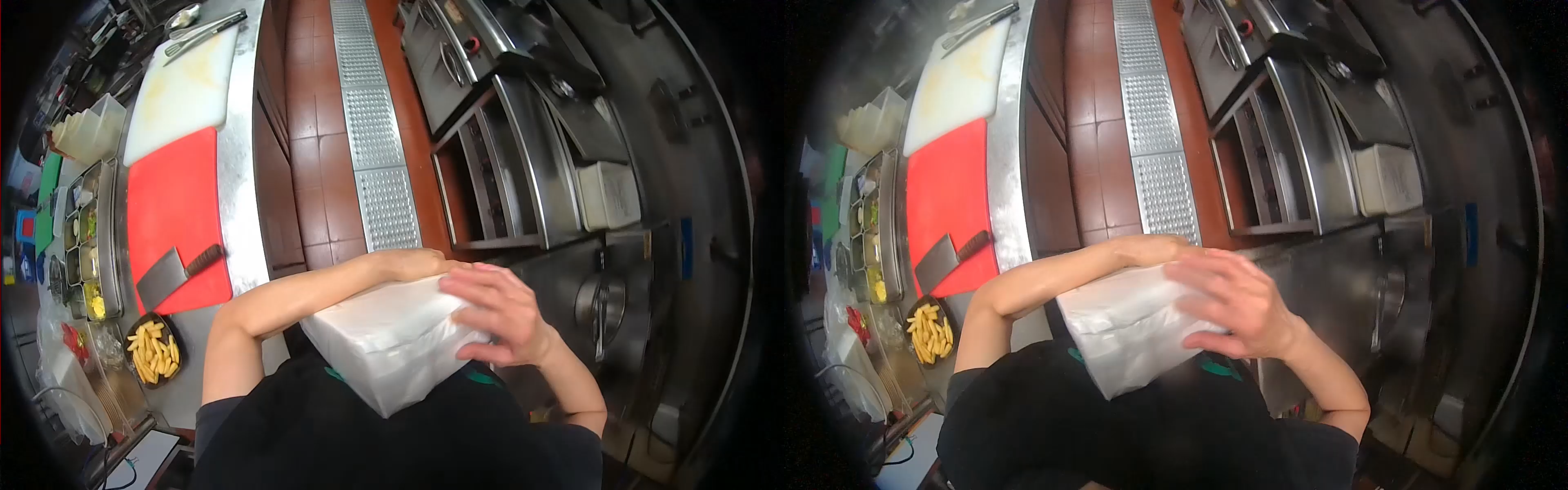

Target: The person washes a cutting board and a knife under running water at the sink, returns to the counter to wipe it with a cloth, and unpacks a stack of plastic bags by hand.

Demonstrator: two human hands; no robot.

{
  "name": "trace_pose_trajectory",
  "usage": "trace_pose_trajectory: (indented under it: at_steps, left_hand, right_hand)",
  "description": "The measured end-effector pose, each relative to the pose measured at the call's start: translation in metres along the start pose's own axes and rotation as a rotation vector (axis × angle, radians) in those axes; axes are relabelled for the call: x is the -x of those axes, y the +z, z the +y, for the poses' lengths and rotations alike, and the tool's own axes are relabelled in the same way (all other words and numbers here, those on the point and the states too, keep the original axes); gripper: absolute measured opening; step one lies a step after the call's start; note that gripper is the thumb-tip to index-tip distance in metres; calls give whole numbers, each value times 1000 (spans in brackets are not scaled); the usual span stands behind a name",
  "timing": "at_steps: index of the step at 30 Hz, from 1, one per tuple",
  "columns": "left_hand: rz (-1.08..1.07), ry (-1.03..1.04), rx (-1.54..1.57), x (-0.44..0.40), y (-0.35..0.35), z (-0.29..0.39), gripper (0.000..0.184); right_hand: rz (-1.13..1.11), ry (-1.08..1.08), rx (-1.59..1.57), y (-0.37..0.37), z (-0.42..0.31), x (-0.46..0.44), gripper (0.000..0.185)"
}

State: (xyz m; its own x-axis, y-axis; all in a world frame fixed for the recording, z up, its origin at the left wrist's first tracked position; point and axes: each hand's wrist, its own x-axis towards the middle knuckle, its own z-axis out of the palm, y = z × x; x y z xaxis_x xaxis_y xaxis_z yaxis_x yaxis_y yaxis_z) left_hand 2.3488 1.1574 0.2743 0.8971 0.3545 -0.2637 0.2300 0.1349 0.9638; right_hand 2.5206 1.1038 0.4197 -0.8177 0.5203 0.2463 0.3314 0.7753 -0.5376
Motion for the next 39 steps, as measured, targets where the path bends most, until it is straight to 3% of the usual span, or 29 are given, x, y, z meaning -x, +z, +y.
trace_pose_trajectory:
  at_steps: [2, 4, 5, 7, 9, 10, 14, 18, 22, 25, 28, 29, 31, 34, 39]
  left_hand:
    - [47, 30, -39, 3, -32, 5, 58]
    - [64, -249, 32, 6, -58, 9, 55]
    - [80, -260, 42, 9, -70, 9, 55]
    - [137, -38, -13, 12, -95, 11, 54]
    - [154, -48, -1, 2, -129, 16, 54]
    - [163, -76, 16, -1, -146, 18, 54]
    - [241, -154, 36, -7, -223, 23, 54]
    - [323, -196, 32, -17, -307, 43, 54]
    - [386, -212, 71, -25, -381, 52, 54]
    - [445, -215, 119, -21, -433, 45, 54]
    - [505, -191, 152, -11, -486, 38, 54]
    - [511, -175, 158, -9, -505, 35, 54]
    - [504, -120, 155, -7, -544, 30, 54]
    - [480, -47, 123, 4, -603, 34, 54]
    - [507, 136, -70, 18, -687, 56, 55]
  right_hand:
    - [14, 52, 35, -12, 36, -9, 39]
    - [-14, 77, 172, -29, 66, -26, 38]
    - [4, 59, 109, -32, 79, -44, 34]
    - [48, 54, -174, -37, 83, -102, 33]
    - [39, -90, -274, -37, 89, -154, 33]
    - [-117, -213, -220, -38, 100, -172, 31]
    - [-376, -196, -320, -55, 168, -232, 31]
    - [-457, -168, -362, -91, 248, -289, 36]
    - [-440, -294, -302, -107, 316, -340, 45]
    - [-557, -241, -343, -118, 367, -388, 47]
    - [-813, -44, -160, -136, 408, -452, 53]
    - [-823, -50, -158, -133, 418, -472, 53]
    - [-562, -353, -282, -126, 430, -509, 52]
    - [-475, -509, -408, -113, 414, -566, 55]
    - [-564, -282, -379, -145, 475, -629, 61]
